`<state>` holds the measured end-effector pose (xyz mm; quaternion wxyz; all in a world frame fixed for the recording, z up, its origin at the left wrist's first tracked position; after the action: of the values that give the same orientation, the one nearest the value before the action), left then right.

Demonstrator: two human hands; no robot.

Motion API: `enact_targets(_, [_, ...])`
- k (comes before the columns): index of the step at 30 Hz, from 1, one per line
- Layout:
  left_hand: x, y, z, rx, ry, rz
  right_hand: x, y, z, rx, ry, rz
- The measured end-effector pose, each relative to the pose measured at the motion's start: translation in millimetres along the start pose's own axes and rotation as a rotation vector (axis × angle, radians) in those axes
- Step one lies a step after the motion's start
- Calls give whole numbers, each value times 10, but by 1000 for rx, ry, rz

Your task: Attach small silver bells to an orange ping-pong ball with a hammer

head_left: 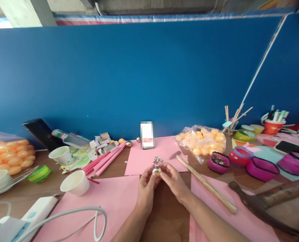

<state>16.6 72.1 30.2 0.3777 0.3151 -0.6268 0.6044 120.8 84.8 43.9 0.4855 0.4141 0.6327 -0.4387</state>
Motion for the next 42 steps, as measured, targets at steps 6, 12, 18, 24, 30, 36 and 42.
enact_targets(6, [29, -27, -1, -47, -10, -4, -67, -37, 18, -48, -20, 16])
enact_targets(12, [43, -29, 10, -64, -17, -83, -50, -37, 31, -48, -19, -17])
enact_targets(18, [60, -75, 27, -67, -10, -99, -43, -5, 22, 3, -13, -14])
enact_targets(24, [43, -67, 11, -58, -14, -51, 12, 23, -2, -3, -47, -75])
enact_targets(30, [19, -19, -9, -51, -34, -118, 14, 25, -3, -33, -56, -77])
enact_targets(36, [20, -32, 9, -80, -23, -159, -26, 5, 10, -58, -51, -110])
enact_targets(42, [5, -57, 11, -110, 0, -188, 17, 20, 10, -25, -79, -136])
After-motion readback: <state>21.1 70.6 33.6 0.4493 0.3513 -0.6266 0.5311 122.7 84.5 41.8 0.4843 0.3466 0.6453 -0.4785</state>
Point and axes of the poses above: each hand's wrist, its own z-axis away from the middle knuckle, its own y-axis out of the back of the hand, x = y × z, the point moved 6 cm from there along -z, towards the middle knuckle, and after that the axes turned 7 degrees about -x, right-handed, at the moved point
